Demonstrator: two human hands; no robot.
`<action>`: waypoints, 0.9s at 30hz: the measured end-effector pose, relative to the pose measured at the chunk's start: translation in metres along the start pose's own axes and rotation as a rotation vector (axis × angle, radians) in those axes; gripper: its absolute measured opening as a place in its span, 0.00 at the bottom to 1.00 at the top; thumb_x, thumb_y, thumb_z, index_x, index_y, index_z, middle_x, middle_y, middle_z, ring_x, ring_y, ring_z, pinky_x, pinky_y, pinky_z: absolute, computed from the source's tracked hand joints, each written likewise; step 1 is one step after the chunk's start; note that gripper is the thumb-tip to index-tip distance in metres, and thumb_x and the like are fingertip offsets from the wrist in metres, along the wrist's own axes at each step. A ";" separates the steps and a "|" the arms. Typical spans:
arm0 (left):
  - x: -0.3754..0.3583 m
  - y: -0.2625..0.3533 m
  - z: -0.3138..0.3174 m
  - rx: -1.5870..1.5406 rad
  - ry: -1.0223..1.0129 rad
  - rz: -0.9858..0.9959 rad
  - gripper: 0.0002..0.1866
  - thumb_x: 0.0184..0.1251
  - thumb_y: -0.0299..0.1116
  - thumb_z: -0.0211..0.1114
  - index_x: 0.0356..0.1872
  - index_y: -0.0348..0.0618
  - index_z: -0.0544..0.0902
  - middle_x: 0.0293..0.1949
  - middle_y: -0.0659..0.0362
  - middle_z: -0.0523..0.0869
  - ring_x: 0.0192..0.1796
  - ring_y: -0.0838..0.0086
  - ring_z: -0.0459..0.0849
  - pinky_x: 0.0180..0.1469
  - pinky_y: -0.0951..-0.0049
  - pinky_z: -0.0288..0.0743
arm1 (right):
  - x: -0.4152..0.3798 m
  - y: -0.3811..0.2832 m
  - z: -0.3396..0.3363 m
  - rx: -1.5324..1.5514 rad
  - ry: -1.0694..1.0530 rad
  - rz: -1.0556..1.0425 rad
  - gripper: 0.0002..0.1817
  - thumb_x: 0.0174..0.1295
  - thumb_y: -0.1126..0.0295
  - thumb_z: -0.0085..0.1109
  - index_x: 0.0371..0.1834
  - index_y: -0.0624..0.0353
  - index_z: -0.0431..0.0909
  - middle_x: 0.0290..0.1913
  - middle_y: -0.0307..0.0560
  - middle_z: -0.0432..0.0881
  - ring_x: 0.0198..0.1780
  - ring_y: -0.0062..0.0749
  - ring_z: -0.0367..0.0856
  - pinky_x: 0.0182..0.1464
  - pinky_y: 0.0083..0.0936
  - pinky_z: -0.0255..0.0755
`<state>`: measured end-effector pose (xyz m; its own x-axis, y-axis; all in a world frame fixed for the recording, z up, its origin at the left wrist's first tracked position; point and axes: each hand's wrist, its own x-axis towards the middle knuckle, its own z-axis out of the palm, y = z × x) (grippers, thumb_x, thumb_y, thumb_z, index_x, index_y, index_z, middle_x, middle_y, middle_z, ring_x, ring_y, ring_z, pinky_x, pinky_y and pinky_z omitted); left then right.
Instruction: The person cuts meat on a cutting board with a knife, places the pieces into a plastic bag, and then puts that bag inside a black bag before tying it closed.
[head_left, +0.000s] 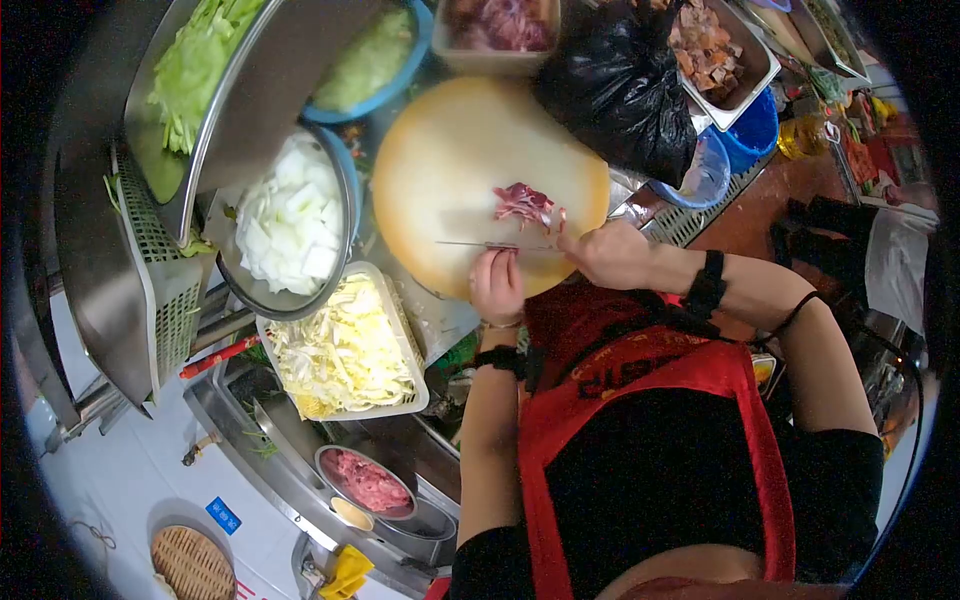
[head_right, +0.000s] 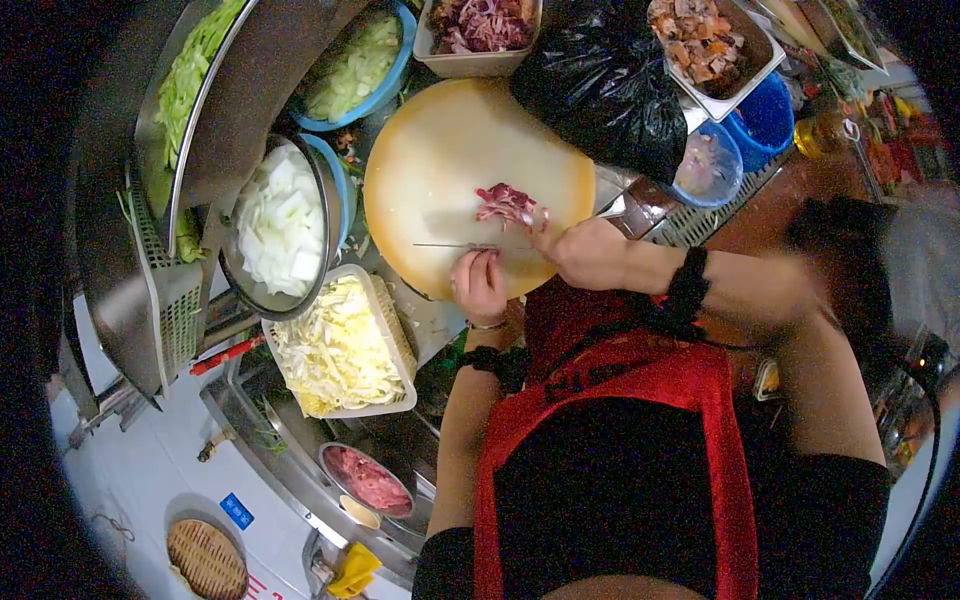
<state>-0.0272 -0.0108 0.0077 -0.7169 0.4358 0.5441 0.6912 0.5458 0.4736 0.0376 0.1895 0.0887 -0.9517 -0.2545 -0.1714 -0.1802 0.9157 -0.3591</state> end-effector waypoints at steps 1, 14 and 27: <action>0.000 0.000 -0.001 0.006 0.002 -0.003 0.06 0.54 0.24 0.64 0.33 0.37 0.81 0.37 0.54 0.80 0.38 0.60 0.79 0.43 0.64 0.73 | 0.001 -0.001 0.001 -0.005 0.037 -0.011 0.15 0.59 0.63 0.49 0.46 0.59 0.70 0.14 0.49 0.74 0.16 0.44 0.76 0.18 0.40 0.68; -0.004 -0.004 0.001 0.050 -0.009 0.056 0.07 0.52 0.23 0.63 0.32 0.34 0.80 0.37 0.51 0.80 0.39 0.56 0.79 0.43 0.62 0.73 | 0.046 -0.020 0.036 0.069 0.223 -0.039 0.14 0.52 0.69 0.51 0.42 0.63 0.70 0.24 0.54 0.80 0.22 0.44 0.81 0.21 0.36 0.73; -0.003 -0.002 0.002 0.010 0.038 -0.007 0.06 0.54 0.24 0.65 0.34 0.37 0.81 0.37 0.54 0.79 0.38 0.59 0.78 0.40 0.64 0.72 | 0.002 0.004 0.002 0.062 0.049 0.008 0.23 0.60 0.61 0.48 0.55 0.64 0.64 0.14 0.51 0.74 0.16 0.47 0.76 0.19 0.42 0.69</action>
<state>-0.0272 -0.0118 0.0039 -0.7178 0.4042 0.5669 0.6850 0.5560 0.4709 0.0351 0.1923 0.0849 -0.9643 -0.2307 -0.1296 -0.1587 0.8961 -0.4144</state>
